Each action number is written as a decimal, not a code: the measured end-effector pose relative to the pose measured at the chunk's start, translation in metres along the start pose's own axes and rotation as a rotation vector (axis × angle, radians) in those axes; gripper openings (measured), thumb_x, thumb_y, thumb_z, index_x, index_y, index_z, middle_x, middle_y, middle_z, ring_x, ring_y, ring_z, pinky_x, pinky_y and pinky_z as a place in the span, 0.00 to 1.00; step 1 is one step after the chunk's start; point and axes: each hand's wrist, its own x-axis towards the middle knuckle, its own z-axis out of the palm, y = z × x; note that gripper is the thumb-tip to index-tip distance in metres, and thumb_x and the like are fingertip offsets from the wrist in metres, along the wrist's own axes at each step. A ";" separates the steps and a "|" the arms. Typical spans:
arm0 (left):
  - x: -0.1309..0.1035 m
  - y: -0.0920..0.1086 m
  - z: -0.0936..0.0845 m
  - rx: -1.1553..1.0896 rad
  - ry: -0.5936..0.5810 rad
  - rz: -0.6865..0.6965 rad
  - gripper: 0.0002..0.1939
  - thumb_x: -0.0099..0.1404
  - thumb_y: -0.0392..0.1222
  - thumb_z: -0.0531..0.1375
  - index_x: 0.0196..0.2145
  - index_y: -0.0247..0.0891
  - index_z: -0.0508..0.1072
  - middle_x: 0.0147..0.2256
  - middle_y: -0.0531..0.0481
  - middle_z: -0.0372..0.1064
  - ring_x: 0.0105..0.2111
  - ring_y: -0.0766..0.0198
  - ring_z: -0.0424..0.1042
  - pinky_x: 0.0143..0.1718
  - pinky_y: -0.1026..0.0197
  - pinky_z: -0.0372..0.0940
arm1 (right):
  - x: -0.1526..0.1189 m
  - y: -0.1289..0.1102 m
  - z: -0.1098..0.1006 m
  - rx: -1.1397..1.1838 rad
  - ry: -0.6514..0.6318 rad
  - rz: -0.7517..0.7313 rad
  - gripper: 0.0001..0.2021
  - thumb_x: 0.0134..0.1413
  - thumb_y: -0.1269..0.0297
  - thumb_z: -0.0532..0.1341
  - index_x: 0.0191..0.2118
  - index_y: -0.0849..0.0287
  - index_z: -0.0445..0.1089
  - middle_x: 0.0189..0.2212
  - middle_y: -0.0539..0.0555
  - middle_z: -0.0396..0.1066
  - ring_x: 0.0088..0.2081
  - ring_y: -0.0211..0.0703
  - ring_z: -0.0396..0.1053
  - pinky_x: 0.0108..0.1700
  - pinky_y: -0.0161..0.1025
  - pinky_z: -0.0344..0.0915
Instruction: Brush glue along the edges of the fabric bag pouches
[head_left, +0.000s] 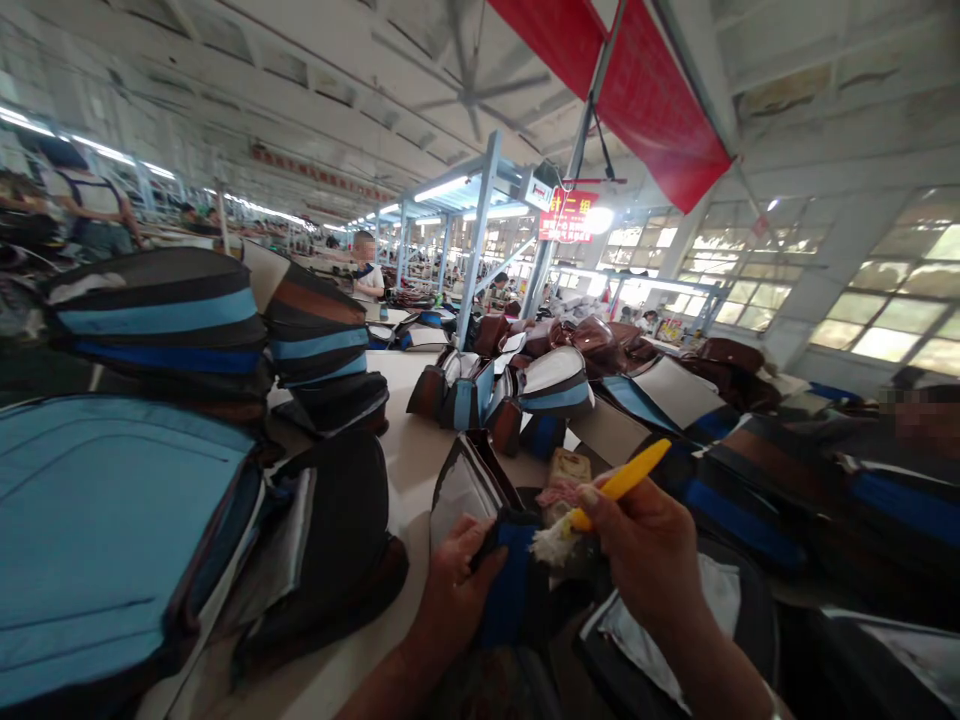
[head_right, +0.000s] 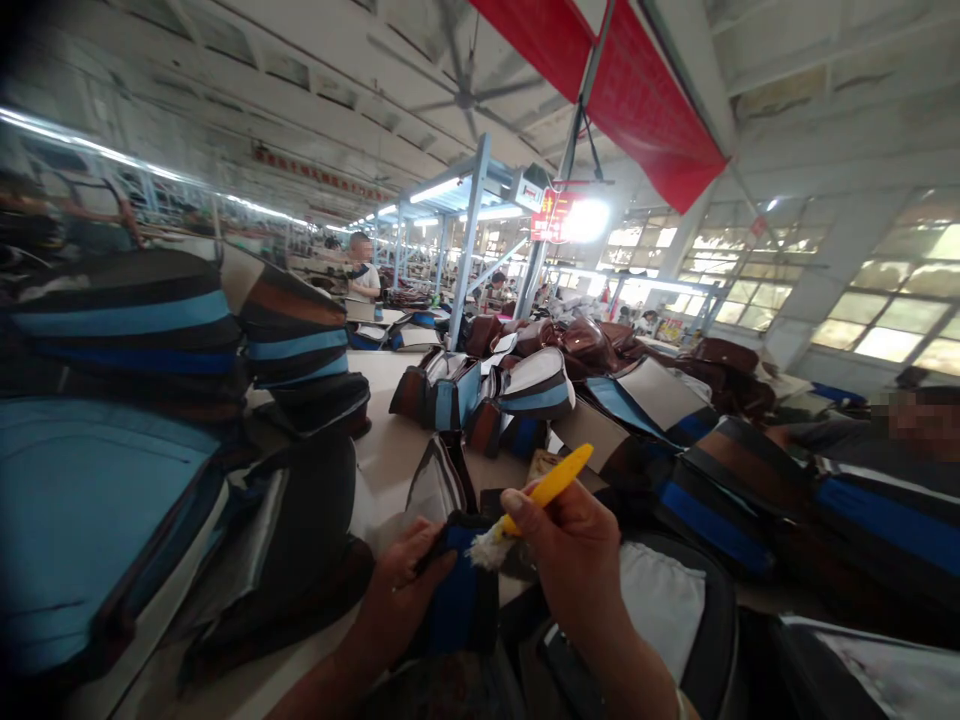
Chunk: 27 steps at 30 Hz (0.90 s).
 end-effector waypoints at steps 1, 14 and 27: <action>0.000 0.000 0.002 -0.013 -0.003 -0.002 0.14 0.67 0.47 0.57 0.45 0.40 0.77 0.36 0.48 0.68 0.40 0.57 0.68 0.45 0.58 0.64 | 0.001 0.002 0.007 -0.048 -0.008 -0.023 0.14 0.51 0.53 0.70 0.34 0.58 0.72 0.21 0.47 0.66 0.22 0.37 0.60 0.23 0.33 0.59; -0.008 0.002 0.005 -0.087 -0.009 -0.023 0.12 0.68 0.47 0.56 0.40 0.39 0.77 0.35 0.48 0.66 0.37 0.58 0.68 0.41 0.60 0.64 | 0.026 0.029 0.030 -0.516 -0.016 -0.266 0.16 0.60 0.49 0.61 0.31 0.57 0.67 0.22 0.48 0.67 0.24 0.40 0.63 0.28 0.37 0.57; -0.004 0.007 0.003 -0.146 -0.037 -0.085 0.12 0.67 0.46 0.57 0.40 0.40 0.78 0.35 0.49 0.67 0.38 0.58 0.67 0.42 0.61 0.63 | 0.022 0.035 0.018 -0.571 -0.060 -0.288 0.17 0.59 0.49 0.62 0.26 0.57 0.65 0.18 0.47 0.63 0.22 0.40 0.61 0.25 0.36 0.57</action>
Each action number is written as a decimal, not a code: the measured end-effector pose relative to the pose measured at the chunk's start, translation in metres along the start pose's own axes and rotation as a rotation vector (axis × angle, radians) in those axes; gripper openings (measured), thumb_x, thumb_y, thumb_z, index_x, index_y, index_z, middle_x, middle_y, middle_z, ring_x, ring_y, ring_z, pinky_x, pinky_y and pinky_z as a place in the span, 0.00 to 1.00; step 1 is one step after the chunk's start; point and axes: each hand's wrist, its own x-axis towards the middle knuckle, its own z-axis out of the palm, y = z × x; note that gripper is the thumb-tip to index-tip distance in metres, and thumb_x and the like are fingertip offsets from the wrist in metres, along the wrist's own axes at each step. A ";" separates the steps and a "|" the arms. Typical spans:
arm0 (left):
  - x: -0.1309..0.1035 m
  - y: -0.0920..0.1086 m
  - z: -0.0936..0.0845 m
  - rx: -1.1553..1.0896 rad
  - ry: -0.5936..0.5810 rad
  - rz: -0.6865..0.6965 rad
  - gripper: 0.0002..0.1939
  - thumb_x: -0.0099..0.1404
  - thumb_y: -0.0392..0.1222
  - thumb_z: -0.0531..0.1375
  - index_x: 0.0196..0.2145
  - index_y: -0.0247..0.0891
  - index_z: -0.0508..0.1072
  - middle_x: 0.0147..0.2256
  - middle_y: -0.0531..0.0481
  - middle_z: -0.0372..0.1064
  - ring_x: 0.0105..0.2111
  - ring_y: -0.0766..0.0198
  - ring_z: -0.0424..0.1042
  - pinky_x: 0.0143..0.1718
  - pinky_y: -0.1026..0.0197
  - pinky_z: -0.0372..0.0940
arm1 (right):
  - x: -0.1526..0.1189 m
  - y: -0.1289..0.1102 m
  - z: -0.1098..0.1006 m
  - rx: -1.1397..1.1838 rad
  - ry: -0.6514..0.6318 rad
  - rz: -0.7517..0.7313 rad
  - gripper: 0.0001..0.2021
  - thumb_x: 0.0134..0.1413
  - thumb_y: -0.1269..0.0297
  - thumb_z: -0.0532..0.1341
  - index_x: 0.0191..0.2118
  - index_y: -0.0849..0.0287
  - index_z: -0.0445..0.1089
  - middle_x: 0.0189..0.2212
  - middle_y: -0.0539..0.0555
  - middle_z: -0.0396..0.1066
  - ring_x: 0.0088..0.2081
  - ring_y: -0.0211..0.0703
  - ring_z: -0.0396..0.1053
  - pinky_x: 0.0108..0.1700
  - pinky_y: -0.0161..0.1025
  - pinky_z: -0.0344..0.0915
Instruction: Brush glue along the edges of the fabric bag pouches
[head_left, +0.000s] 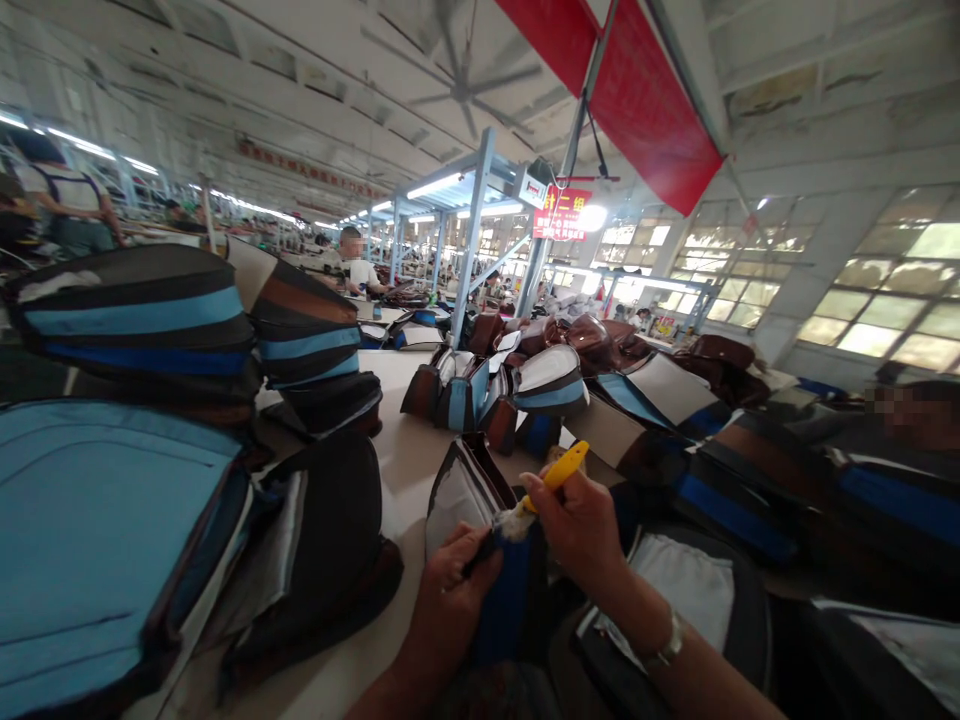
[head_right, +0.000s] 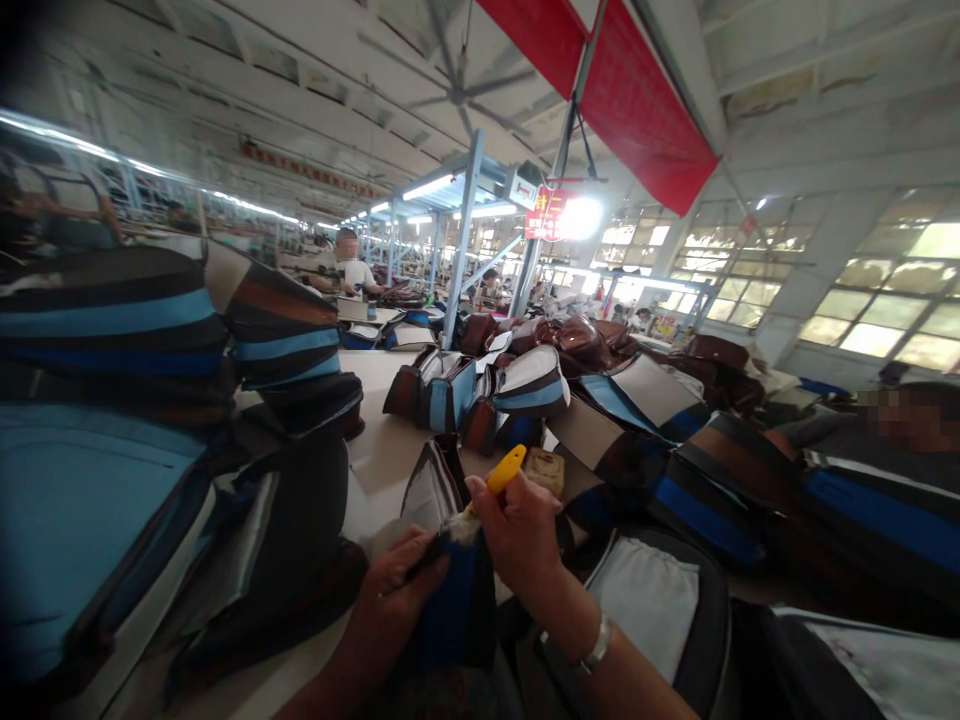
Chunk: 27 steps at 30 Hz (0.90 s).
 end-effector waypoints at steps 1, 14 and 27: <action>0.000 -0.001 0.001 -0.006 0.000 -0.005 0.11 0.67 0.46 0.57 0.40 0.40 0.78 0.35 0.49 0.67 0.38 0.58 0.67 0.42 0.61 0.63 | 0.000 0.002 -0.002 -0.056 0.015 -0.034 0.18 0.59 0.50 0.62 0.25 0.57 0.65 0.17 0.47 0.62 0.21 0.39 0.61 0.25 0.36 0.56; 0.003 0.001 -0.003 -0.115 -0.046 -0.094 0.13 0.66 0.49 0.58 0.30 0.37 0.75 0.32 0.51 0.63 0.37 0.60 0.64 0.43 0.60 0.61 | -0.001 0.009 -0.026 -0.096 0.115 -0.045 0.13 0.59 0.53 0.62 0.31 0.58 0.70 0.21 0.50 0.69 0.23 0.42 0.67 0.27 0.38 0.60; 0.005 0.001 0.002 0.173 -0.061 0.102 0.10 0.69 0.43 0.56 0.32 0.38 0.73 0.32 0.51 0.66 0.35 0.62 0.68 0.38 0.63 0.63 | 0.005 0.016 -0.002 0.176 0.113 0.134 0.16 0.57 0.49 0.63 0.32 0.58 0.69 0.23 0.49 0.68 0.24 0.41 0.65 0.27 0.36 0.62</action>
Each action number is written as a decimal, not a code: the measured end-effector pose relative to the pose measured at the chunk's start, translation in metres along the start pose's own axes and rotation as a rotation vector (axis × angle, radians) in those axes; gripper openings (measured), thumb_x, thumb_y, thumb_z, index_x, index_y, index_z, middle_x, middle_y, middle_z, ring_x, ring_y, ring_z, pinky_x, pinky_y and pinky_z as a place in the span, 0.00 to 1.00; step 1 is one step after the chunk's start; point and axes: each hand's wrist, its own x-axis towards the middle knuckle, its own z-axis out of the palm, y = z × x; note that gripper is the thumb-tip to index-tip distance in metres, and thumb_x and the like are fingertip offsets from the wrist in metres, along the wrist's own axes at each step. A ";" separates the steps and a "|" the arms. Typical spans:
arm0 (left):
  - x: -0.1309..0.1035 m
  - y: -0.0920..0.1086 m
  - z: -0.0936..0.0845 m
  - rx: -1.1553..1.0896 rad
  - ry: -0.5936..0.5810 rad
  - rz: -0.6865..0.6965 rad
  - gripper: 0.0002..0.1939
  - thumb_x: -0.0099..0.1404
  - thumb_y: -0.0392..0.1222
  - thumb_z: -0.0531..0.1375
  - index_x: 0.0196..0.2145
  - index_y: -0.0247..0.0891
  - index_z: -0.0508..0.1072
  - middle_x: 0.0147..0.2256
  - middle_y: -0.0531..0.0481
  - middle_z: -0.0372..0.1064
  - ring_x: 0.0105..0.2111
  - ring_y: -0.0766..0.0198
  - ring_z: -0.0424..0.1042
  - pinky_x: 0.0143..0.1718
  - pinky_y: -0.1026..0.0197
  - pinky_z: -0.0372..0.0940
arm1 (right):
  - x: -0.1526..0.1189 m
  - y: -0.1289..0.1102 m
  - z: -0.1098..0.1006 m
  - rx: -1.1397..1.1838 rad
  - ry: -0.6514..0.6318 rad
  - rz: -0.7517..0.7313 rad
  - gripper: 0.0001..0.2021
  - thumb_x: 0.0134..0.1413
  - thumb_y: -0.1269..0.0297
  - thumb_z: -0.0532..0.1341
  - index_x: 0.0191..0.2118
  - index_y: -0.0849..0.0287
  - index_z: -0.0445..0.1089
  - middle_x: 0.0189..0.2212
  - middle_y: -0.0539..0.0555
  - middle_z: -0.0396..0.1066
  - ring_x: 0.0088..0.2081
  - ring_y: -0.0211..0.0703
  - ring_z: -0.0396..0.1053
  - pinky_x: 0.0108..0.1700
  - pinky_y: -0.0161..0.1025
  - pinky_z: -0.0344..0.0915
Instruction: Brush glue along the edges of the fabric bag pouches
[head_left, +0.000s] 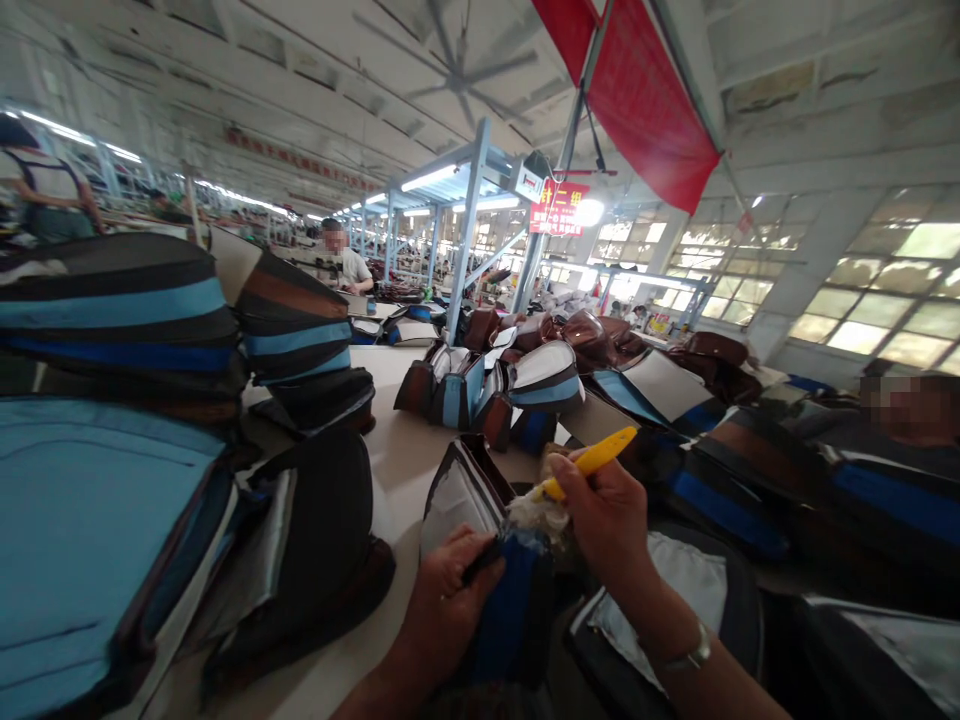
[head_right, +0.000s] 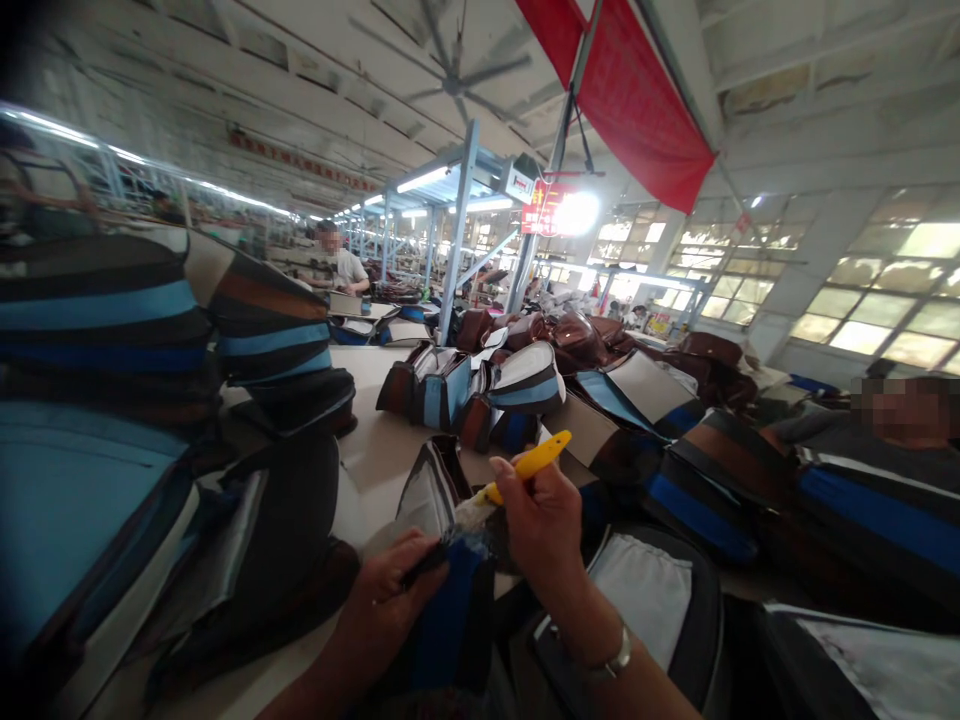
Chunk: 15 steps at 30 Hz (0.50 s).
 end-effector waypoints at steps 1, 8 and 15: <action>-0.001 -0.002 0.002 0.055 0.029 0.046 0.10 0.70 0.42 0.55 0.33 0.38 0.73 0.32 0.51 0.66 0.34 0.63 0.68 0.37 0.63 0.63 | 0.000 -0.002 -0.001 0.028 -0.027 0.027 0.16 0.57 0.49 0.63 0.32 0.58 0.69 0.22 0.49 0.67 0.24 0.41 0.64 0.26 0.36 0.62; -0.007 -0.016 0.024 0.683 0.256 0.499 0.10 0.70 0.34 0.49 0.41 0.35 0.70 0.30 0.47 0.67 0.29 0.59 0.67 0.30 0.59 0.64 | 0.005 -0.022 -0.006 -0.126 0.018 -0.065 0.16 0.57 0.49 0.63 0.31 0.59 0.69 0.21 0.48 0.67 0.23 0.40 0.64 0.28 0.37 0.61; -0.007 -0.013 0.032 0.936 0.285 0.567 0.10 0.68 0.31 0.50 0.31 0.37 0.68 0.26 0.49 0.65 0.25 0.58 0.65 0.27 0.57 0.60 | -0.002 -0.007 0.000 -0.328 -0.213 -0.211 0.18 0.60 0.53 0.60 0.24 0.57 0.61 0.18 0.47 0.61 0.20 0.37 0.58 0.24 0.36 0.52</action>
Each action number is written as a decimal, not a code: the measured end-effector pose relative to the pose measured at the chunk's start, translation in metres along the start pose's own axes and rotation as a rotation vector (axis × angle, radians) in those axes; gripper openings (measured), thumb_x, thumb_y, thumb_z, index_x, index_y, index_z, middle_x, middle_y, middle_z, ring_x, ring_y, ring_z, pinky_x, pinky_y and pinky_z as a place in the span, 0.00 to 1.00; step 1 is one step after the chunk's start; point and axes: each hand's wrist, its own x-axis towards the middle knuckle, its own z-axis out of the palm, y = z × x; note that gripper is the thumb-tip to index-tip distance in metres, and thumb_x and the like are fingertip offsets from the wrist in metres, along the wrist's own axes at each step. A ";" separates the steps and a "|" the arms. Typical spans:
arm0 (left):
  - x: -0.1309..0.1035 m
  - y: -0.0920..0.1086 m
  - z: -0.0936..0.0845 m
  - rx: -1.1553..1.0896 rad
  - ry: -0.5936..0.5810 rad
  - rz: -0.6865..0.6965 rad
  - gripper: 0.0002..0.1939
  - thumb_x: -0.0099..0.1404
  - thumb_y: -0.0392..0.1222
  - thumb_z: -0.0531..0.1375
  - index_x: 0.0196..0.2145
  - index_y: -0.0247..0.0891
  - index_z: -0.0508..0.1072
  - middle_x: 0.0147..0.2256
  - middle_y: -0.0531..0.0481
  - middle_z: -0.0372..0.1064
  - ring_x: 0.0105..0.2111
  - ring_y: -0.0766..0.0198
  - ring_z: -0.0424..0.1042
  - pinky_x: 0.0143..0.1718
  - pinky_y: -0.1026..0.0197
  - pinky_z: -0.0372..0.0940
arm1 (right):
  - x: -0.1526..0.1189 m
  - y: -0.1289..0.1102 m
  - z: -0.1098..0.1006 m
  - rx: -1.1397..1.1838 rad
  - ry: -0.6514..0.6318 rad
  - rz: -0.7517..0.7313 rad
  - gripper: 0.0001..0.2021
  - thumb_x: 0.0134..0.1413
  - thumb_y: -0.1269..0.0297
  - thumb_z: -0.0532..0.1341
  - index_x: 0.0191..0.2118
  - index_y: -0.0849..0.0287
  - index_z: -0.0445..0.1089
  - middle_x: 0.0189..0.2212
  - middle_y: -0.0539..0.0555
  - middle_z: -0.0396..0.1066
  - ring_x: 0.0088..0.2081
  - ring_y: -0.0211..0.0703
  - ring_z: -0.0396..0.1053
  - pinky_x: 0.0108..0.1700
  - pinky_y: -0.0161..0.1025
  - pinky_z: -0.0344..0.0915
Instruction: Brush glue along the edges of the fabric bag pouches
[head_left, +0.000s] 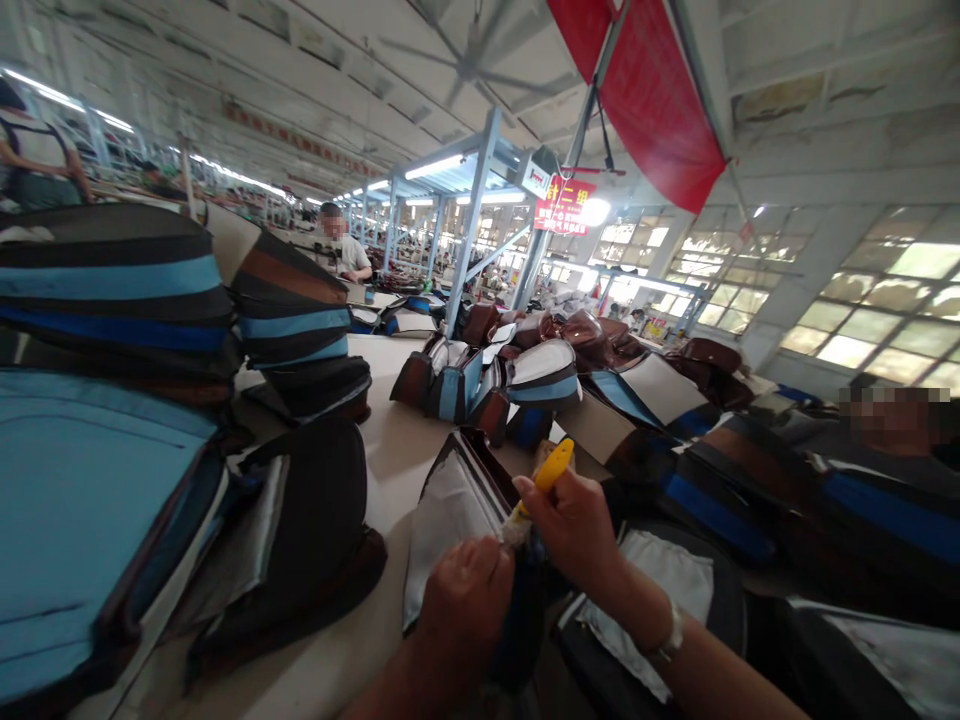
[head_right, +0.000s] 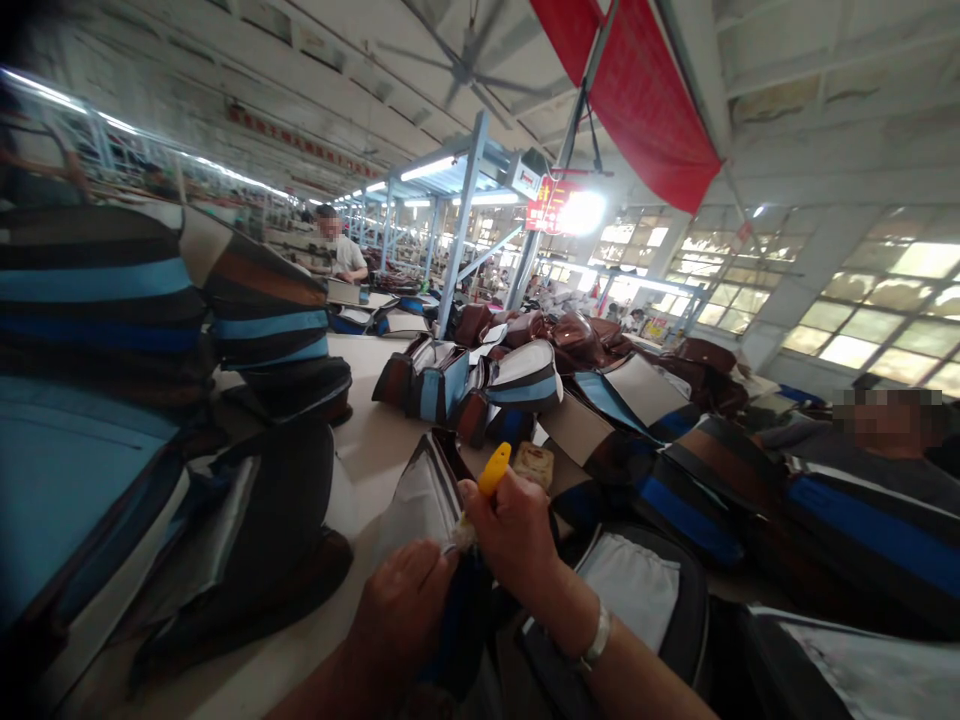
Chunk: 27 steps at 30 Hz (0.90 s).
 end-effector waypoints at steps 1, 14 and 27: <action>-0.001 0.001 0.000 0.005 -0.002 0.018 0.10 0.68 0.31 0.50 0.32 0.37 0.68 0.26 0.49 0.65 0.25 0.59 0.65 0.27 0.57 0.59 | 0.000 0.003 -0.002 -0.075 -0.011 -0.062 0.18 0.60 0.54 0.60 0.23 0.56 0.59 0.18 0.47 0.60 0.20 0.37 0.57 0.24 0.36 0.51; -0.002 0.007 0.001 -0.027 -0.012 0.083 0.08 0.68 0.30 0.52 0.33 0.36 0.68 0.26 0.50 0.64 0.25 0.60 0.65 0.26 0.57 0.59 | 0.009 -0.011 -0.015 -0.247 -0.224 -0.156 0.15 0.61 0.57 0.55 0.26 0.55 0.55 0.18 0.46 0.58 0.20 0.38 0.56 0.26 0.38 0.46; -0.007 -0.043 -0.021 -0.304 -0.008 -0.207 0.03 0.69 0.37 0.54 0.40 0.38 0.67 0.33 0.50 0.70 0.33 0.63 0.72 0.34 0.62 0.68 | -0.016 0.008 -0.028 0.822 0.033 0.519 0.15 0.56 0.51 0.63 0.29 0.56 0.65 0.13 0.39 0.51 0.14 0.31 0.45 0.28 0.38 0.64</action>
